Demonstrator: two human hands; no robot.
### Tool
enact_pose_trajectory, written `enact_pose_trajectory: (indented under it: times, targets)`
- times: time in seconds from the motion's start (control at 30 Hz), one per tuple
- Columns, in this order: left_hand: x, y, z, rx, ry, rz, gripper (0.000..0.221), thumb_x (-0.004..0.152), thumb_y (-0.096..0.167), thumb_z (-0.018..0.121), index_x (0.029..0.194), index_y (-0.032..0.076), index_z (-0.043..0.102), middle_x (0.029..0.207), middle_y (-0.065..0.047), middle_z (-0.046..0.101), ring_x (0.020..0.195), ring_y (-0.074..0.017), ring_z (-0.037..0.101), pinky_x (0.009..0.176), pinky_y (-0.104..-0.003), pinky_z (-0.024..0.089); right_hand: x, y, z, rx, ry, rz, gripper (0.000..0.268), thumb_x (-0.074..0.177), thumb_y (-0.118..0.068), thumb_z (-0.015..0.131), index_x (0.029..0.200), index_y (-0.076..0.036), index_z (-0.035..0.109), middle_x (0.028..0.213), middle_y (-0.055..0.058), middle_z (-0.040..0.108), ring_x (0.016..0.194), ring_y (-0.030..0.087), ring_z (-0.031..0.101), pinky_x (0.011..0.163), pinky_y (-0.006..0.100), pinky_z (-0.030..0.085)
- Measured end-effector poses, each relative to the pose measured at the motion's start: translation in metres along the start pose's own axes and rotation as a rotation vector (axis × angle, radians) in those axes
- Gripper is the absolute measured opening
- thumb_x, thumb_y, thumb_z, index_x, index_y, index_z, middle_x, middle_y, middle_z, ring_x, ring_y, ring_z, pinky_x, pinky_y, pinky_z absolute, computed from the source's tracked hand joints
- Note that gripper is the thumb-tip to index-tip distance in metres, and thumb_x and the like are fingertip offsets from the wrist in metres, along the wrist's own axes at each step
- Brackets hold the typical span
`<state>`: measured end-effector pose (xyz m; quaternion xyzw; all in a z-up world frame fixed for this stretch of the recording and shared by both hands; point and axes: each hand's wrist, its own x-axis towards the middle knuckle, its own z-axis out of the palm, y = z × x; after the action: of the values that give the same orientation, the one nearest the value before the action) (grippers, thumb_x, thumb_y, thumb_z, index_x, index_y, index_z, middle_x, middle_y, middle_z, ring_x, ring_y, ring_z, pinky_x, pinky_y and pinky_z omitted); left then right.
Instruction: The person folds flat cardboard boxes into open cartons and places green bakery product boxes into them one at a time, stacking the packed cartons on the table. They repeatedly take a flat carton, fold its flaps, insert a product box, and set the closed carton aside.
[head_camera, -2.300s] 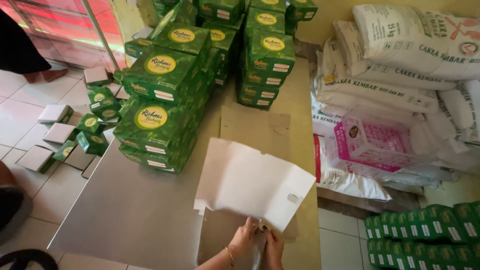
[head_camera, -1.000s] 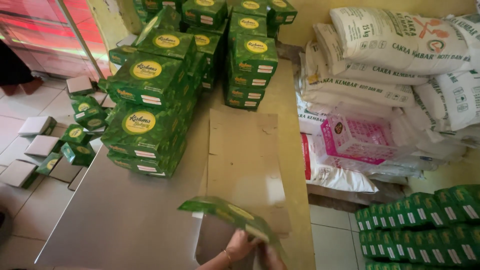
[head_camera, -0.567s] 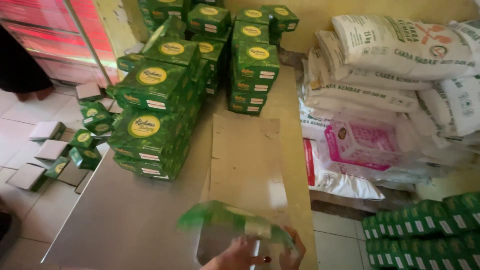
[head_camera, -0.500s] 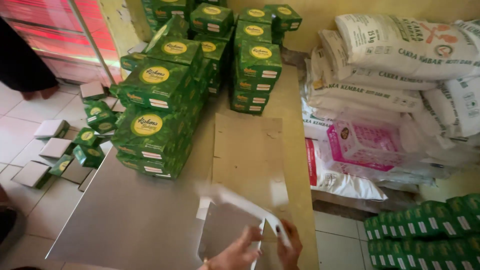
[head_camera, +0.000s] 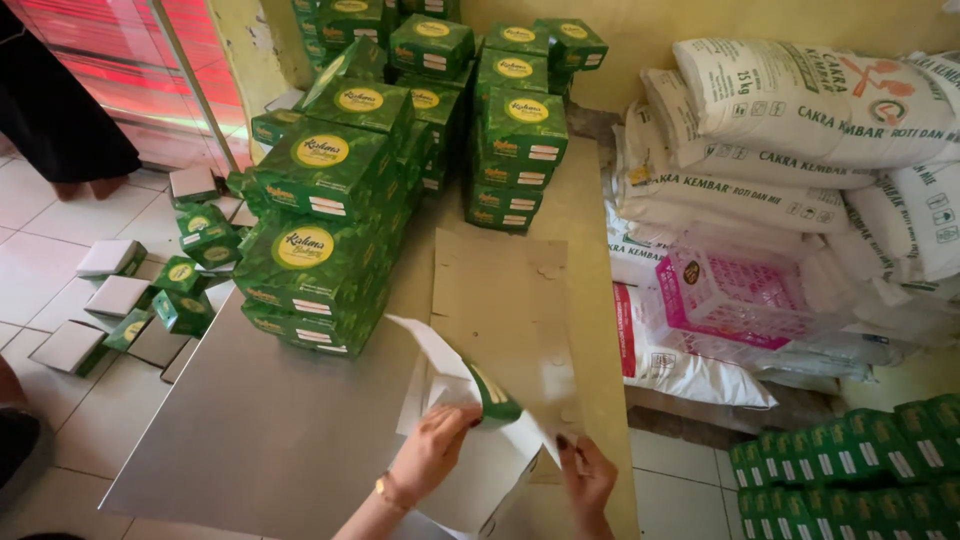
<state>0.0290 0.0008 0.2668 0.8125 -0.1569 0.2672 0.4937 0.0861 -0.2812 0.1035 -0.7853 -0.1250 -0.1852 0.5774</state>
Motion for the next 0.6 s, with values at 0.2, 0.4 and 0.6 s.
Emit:
enact_pose_trajectory:
  times: [0.2,0.4,0.6]
  targets:
    - [-0.045,-0.041,0.078,-0.05,-0.073,0.09,0.024,0.083,-0.006,0.068,0.105,0.003,0.071,0.091,-0.015,0.073,0.081,-0.0341,0.072,0.072,-0.04,0.058,0.017,-0.123,0.017,-0.052,0.054,-0.355,0.014,0.087,-0.001,0.071,0.1,-0.001,0.075,0.104,0.013,0.072,0.097,0.025,0.071,0.085,0.033,0.056]
    - [-0.054,-0.06,0.09,-0.487,-0.132,-0.298,0.008,0.085,0.002,0.079,0.094,0.001,0.079,0.091,-0.01,0.081,0.084,-0.0183,0.078,0.077,-0.032,0.062,0.005,-0.118,0.015,-0.082,0.048,-0.256,0.014,0.087,0.0,0.07,0.1,-0.001,0.074,0.109,0.012,0.07,0.102,0.026,0.07,0.086,0.035,0.055]
    - [-0.045,-0.072,0.095,-0.683,-0.164,-0.191,0.032,0.081,0.004,0.086,0.111,0.001,0.074,0.111,-0.008,0.077,0.105,-0.0156,0.072,0.091,-0.034,0.059,-0.008,-0.106,0.018,-0.114,0.097,-0.283,0.016,0.088,-0.001,0.068,0.104,-0.001,0.071,0.11,0.014,0.069,0.102,0.029,0.069,0.089,0.037,0.054]
